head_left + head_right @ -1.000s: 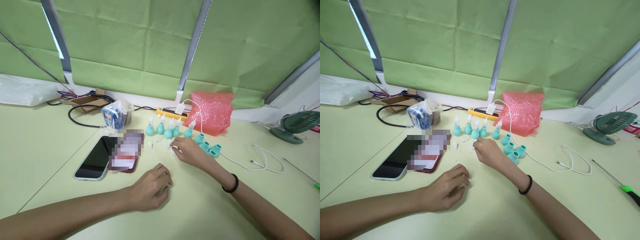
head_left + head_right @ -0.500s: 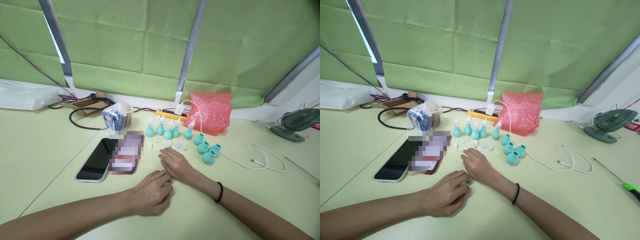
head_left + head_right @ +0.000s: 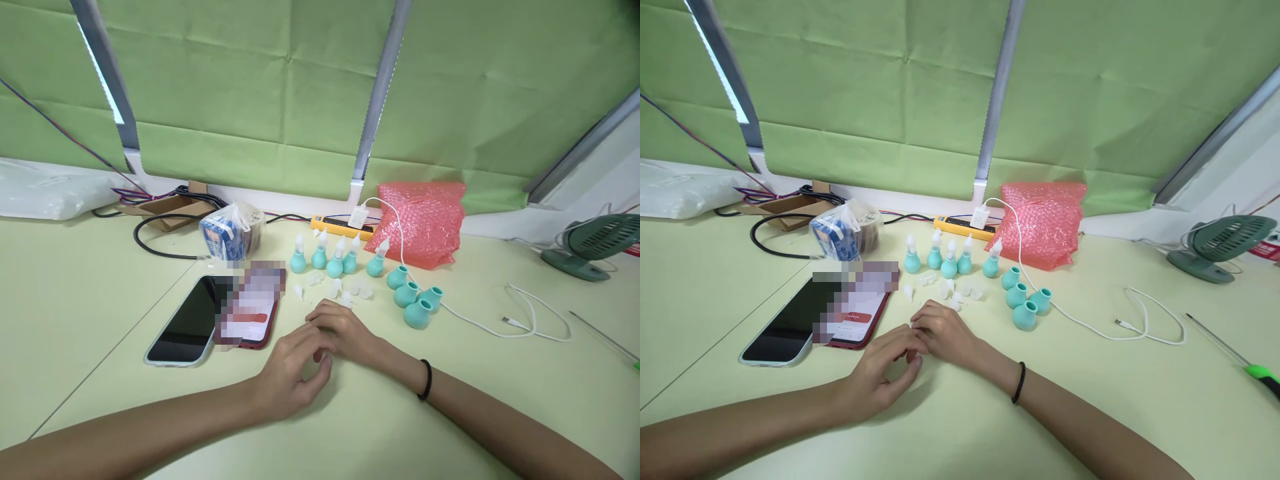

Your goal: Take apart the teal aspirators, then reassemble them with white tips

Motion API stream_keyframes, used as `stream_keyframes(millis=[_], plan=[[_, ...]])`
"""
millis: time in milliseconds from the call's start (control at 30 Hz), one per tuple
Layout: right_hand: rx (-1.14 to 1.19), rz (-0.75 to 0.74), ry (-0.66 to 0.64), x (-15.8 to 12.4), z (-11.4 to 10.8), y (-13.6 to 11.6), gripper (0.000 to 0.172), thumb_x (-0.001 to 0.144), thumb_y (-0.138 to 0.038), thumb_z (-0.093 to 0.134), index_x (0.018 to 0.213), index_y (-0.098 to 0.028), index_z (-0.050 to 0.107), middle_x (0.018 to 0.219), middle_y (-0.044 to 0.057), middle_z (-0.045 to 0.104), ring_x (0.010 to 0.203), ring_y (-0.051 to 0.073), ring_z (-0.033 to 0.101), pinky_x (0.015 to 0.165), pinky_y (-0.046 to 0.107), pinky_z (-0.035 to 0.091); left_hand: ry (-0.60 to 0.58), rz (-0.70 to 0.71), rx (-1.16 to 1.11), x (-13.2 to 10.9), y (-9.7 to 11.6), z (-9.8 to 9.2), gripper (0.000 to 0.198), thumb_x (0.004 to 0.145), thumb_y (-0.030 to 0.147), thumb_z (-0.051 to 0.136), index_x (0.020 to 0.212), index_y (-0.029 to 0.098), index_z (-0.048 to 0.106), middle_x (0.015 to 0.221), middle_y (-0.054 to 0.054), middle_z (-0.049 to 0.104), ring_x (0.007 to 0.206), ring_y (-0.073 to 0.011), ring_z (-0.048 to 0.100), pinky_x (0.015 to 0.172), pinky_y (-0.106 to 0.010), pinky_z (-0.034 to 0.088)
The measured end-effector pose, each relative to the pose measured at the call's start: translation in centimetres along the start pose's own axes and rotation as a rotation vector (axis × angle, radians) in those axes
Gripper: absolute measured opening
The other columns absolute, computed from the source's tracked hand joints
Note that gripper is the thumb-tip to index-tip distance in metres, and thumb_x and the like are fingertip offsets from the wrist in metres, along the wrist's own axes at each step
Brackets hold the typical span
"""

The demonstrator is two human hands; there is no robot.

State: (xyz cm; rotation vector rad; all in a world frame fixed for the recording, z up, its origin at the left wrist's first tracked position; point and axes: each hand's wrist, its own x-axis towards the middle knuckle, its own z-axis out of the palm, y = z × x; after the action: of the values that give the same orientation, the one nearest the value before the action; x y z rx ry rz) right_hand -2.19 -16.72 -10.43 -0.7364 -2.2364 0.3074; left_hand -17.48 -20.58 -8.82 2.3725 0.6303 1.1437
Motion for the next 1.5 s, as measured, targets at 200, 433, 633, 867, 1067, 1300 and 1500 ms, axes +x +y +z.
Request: stream_keyframes(millis=[200,433,633,867,1067,1300,1500], plan=[[0.082,0.205,0.225,-0.2,-0.5,-1.2,0.007,0.075,-0.018,0.051,0.071,-0.016,0.057,0.071,0.006,0.062,0.066,0.015,0.058,0.063,0.028,0.048,0.056,-0.379,-0.175,0.3,-0.3,0.1,0.008,0.08,0.017,0.041,0.086,0.018,0.045,0.071,0.0,0.048,0.064,-0.0113,0.047,0.053,-0.021,0.04],[0.715,0.702,0.26,-1.6,-1.2,-3.4,0.023,0.068,-0.033,0.061,0.077,-0.02,0.045,0.061,0.0,0.065,0.062,0.017,0.063,0.062,0.028,0.048,0.051,-0.484,-0.285,0.5,-0.9,0.3,0.013,0.077,0.025,0.05,0.086,0.017,0.053,0.071,-0.001,0.053,0.066,-0.012,0.051,0.054,-0.02,0.042],[0.812,0.783,0.205,-1.6,-1.5,-3.6,0.029,0.067,-0.037,0.062,0.077,-0.019,0.041,0.058,0.0,0.066,0.061,0.017,0.063,0.065,0.029,0.048,0.064,-0.503,-0.279,0.6,-1.1,0.4,0.015,0.075,0.027,0.052,0.078,0.015,0.06,0.069,-0.003,0.054,0.062,-0.012,0.05,0.05,-0.02,0.041],[0.553,0.64,0.209,-2.3,-1.4,-3.6,0.017,0.075,-0.029,0.053,0.083,-0.02,0.042,0.073,0.005,0.067,0.074,0.019,0.063,0.068,0.033,0.049,0.082,-0.53,-0.293,0.9,-0.9,0.3,0.014,0.074,0.027,0.053,0.077,0.014,0.059,0.065,-0.001,0.053,0.059,-0.0107,0.047,0.049,-0.019,0.04],[-0.366,0.111,0.368,-2.5,-3.8,-0.7,0.017,0.072,-0.014,0.053,0.087,-0.02,0.049,0.098,0.008,0.06,0.091,0.022,0.054,0.076,0.036,0.044,0.049,-0.534,-0.217,0.7,-1.0,0.3,0.012,0.073,0.024,0.054,0.078,0.014,0.059,0.068,-0.002,0.056,0.061,-0.0116,0.051,0.054,-0.021,0.042],[-0.897,0.601,-0.114,-2.0,-6.0,0.7,0.028,0.073,-0.015,0.046,0.101,-0.015,0.051,0.101,0.015,0.055,0.087,0.03,0.053,0.061,0.036,0.042,0.032,-0.463,-0.161,0.5,-1.0,0.2,0.008,0.072,0.019,0.052,0.077,0.015,0.058,0.071,-0.002,0.056,0.062,-0.0117,0.051,0.054,-0.022,0.041],[-0.836,0.66,-0.208,-1.9,-6.9,-0.3,0.019,0.072,-0.02,0.05,0.09,-0.016,0.057,0.065,0.007,0.062,0.062,0.023,0.059,0.047,0.026,0.036,0.035,-0.415,-0.148,0.7,-1.0,0.2,0.007,0.072,0.016,0.052,0.076,0.016,0.058,0.068,-0.001,0.054,0.061,-0.0113,0.05,0.055,-0.023,0.041]])
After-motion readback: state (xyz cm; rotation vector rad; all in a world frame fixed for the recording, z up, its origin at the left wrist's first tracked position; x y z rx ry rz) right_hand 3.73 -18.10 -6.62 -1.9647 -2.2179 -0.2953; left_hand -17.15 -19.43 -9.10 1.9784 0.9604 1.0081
